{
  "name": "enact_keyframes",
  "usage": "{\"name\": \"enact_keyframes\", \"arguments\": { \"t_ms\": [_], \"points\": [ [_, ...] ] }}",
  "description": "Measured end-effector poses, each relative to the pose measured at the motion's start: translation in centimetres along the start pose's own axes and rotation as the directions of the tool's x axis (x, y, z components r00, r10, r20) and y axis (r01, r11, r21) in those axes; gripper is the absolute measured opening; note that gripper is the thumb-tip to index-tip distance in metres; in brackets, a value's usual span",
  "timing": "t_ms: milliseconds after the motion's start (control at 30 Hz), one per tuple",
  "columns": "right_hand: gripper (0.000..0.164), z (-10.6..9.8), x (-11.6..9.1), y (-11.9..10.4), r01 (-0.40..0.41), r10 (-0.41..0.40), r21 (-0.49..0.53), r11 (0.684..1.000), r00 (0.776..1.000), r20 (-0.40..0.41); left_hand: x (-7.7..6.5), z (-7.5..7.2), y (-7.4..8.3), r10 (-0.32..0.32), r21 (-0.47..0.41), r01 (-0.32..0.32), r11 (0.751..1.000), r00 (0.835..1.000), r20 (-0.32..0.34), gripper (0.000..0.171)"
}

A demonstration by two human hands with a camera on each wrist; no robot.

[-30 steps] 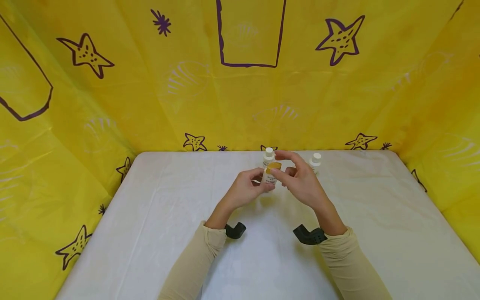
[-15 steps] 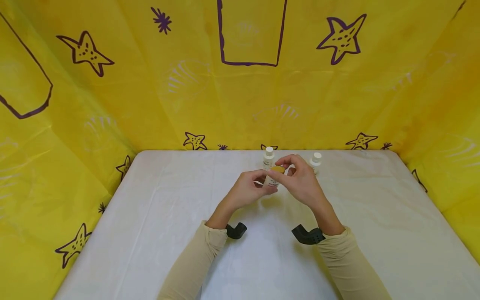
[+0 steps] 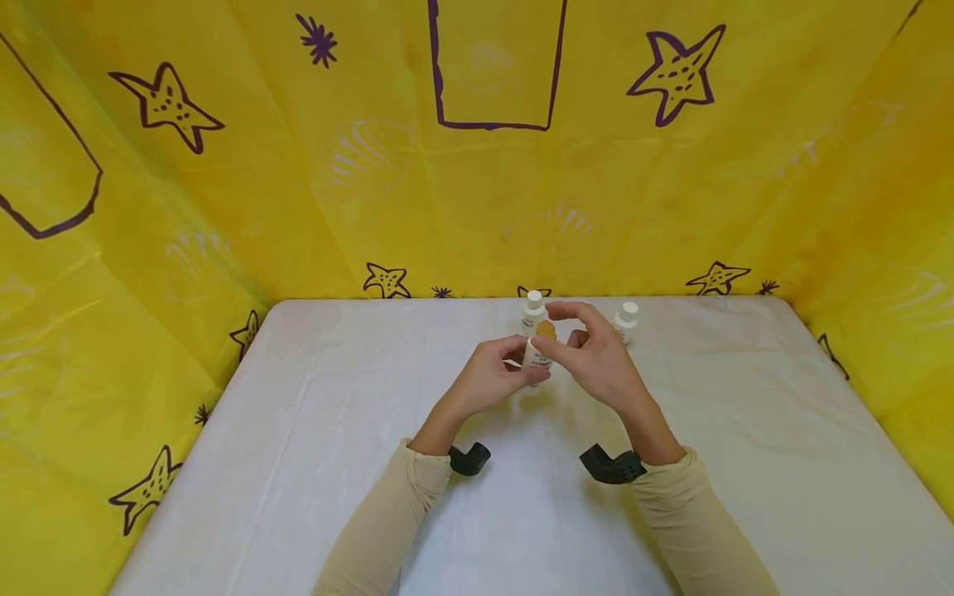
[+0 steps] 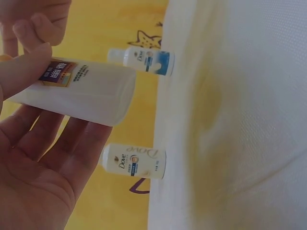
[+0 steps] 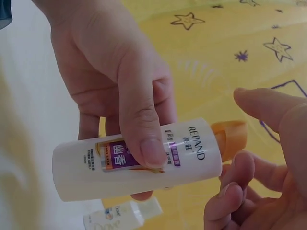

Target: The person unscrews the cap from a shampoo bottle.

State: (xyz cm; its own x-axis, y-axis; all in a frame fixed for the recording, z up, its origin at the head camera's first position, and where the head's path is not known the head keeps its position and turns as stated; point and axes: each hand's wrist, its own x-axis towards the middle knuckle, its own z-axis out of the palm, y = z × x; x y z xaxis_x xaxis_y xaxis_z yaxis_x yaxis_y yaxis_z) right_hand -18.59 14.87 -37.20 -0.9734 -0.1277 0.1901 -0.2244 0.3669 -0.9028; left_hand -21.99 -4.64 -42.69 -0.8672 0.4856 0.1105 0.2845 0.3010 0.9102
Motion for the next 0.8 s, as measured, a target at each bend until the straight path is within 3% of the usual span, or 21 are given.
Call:
{"name": "enact_keyframes", "arguments": {
  "t_ms": [233, 500, 633, 800],
  "points": [
    [0.043, 0.25, 0.08, 0.13, -0.022, 0.021, -0.069, 0.997, 1.000, -0.013, -0.04, 0.03, -0.10, 0.002, 0.006, -0.002, 1.000, 1.000, 0.000, 0.029],
    [0.030, -0.17, -0.01, -0.05, 0.032, -0.031, -0.026, 0.999, 0.998, 0.052, 0.01, -0.08, 0.04, -0.026, 0.015, 0.026, 1.000, 1.000, 0.012, 0.023],
    [0.035, -0.17, 0.05, 0.10, 0.055, -0.055, -0.009, 0.998, 0.997, 0.055, -0.06, -0.14, 0.08, -0.025, 0.022, 0.025, 0.999, 1.000, 0.010, 0.023],
    [0.040, -0.13, 0.15, 0.26, 0.024, -0.024, -0.068, 0.997, 1.000, -0.008, -0.05, -0.08, 0.09, -0.009, 0.022, 0.009, 1.000, 1.000, 0.004, 0.030]
  ]
}}
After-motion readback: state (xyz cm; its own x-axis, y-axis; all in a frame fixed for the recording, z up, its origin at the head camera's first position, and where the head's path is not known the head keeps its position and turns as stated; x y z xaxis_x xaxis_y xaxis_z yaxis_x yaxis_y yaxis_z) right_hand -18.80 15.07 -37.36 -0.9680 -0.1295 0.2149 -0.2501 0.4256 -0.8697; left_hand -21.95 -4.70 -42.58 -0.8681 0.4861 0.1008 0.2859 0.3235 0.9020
